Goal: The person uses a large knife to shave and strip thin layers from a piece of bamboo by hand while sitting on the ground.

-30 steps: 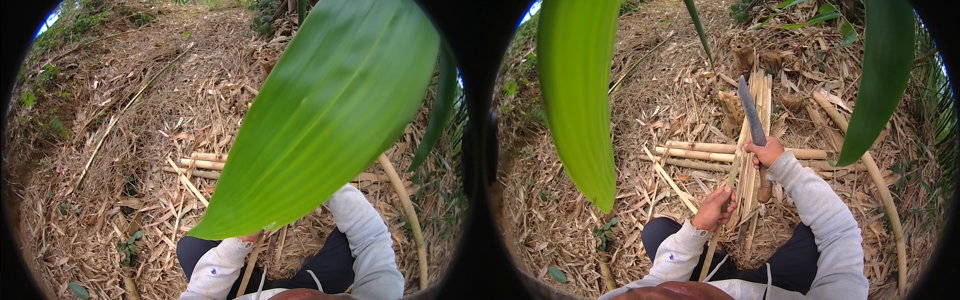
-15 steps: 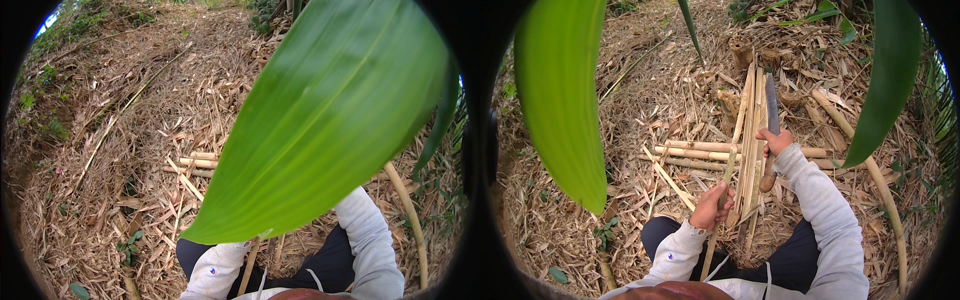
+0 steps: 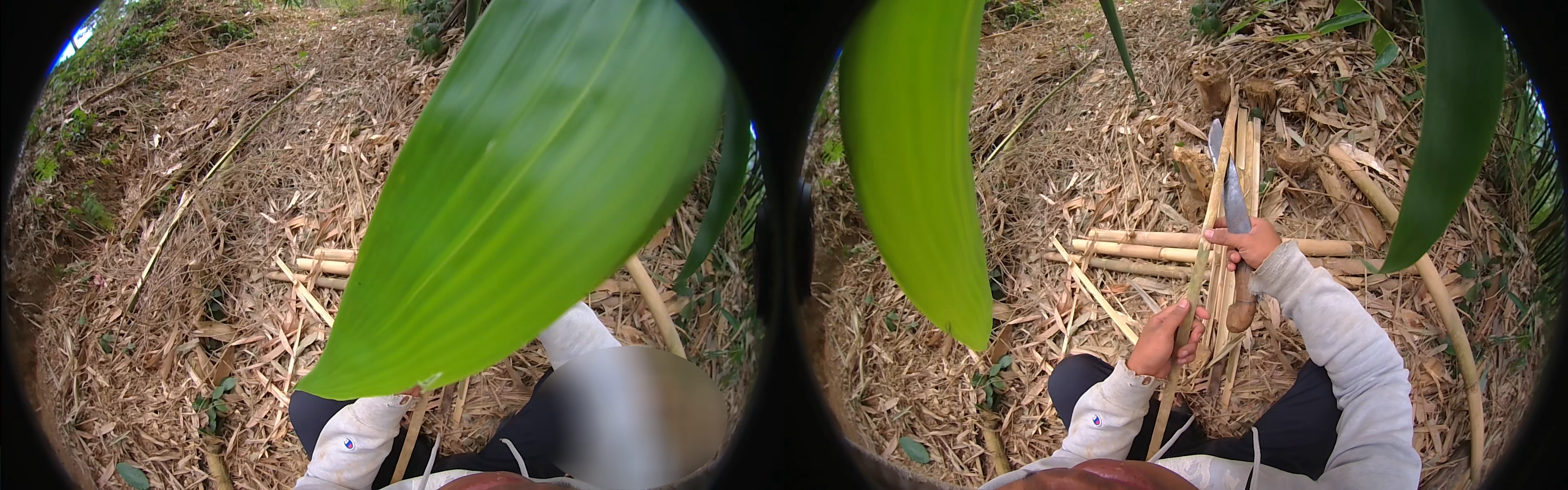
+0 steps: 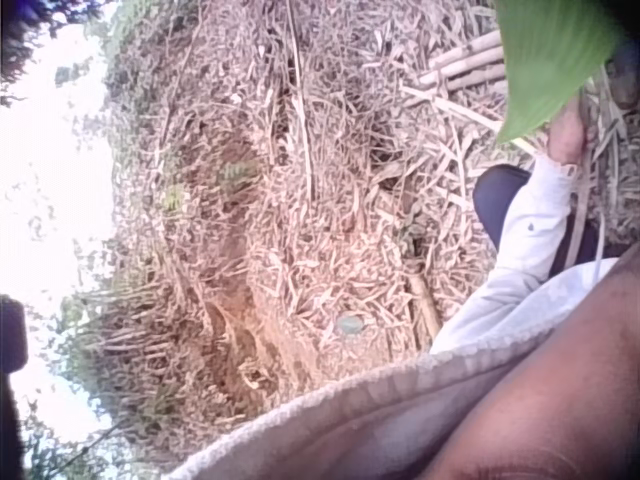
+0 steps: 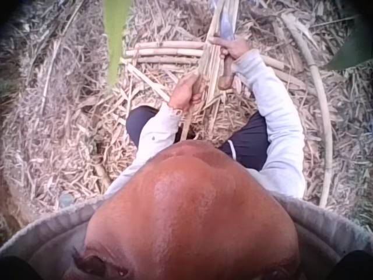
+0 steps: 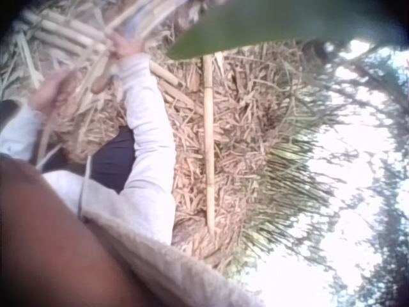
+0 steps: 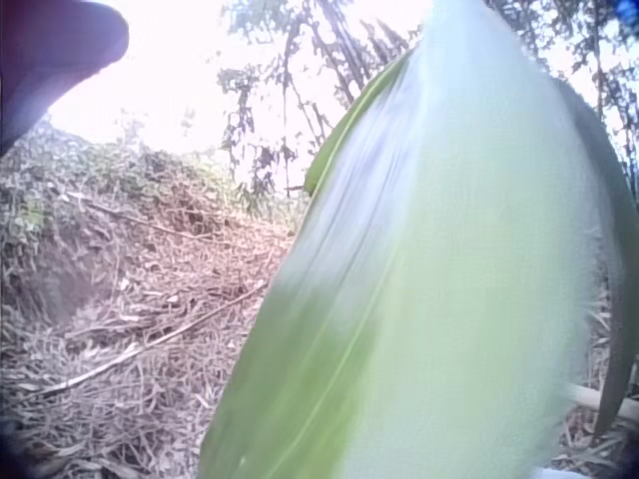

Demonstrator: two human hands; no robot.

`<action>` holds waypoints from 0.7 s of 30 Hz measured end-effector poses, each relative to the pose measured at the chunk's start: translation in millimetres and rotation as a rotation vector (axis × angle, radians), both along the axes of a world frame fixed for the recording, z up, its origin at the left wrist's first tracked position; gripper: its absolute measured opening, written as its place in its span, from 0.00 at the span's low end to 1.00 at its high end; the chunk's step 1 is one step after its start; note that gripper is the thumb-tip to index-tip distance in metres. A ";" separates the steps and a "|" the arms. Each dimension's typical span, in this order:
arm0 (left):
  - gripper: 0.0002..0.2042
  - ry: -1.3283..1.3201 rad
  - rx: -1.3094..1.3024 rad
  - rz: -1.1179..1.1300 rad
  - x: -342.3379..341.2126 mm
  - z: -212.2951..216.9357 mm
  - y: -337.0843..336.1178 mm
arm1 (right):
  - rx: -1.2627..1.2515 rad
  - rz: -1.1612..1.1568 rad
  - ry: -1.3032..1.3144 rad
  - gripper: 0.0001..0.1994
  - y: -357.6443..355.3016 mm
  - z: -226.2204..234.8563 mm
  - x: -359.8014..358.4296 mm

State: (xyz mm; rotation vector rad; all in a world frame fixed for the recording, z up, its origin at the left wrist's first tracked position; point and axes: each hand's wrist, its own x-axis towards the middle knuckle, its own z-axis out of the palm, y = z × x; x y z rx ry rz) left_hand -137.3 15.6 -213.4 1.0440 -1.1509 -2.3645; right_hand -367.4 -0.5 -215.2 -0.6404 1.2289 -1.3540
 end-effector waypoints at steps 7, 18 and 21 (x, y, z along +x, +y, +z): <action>0.18 0.009 -0.017 -0.016 5.7 -11.8 -0.8 | -0.006 0.001 -0.024 0.21 1.2 -9.1 3.0; 0.12 -0.211 -0.965 0.059 -2.8 -43.7 7.3 | -0.036 -0.125 0.056 0.23 1.7 -7.3 9.1; 0.13 -0.140 -0.490 0.054 0.4 -12.3 9.3 | -0.004 -0.140 0.039 0.25 3.4 2.4 18.0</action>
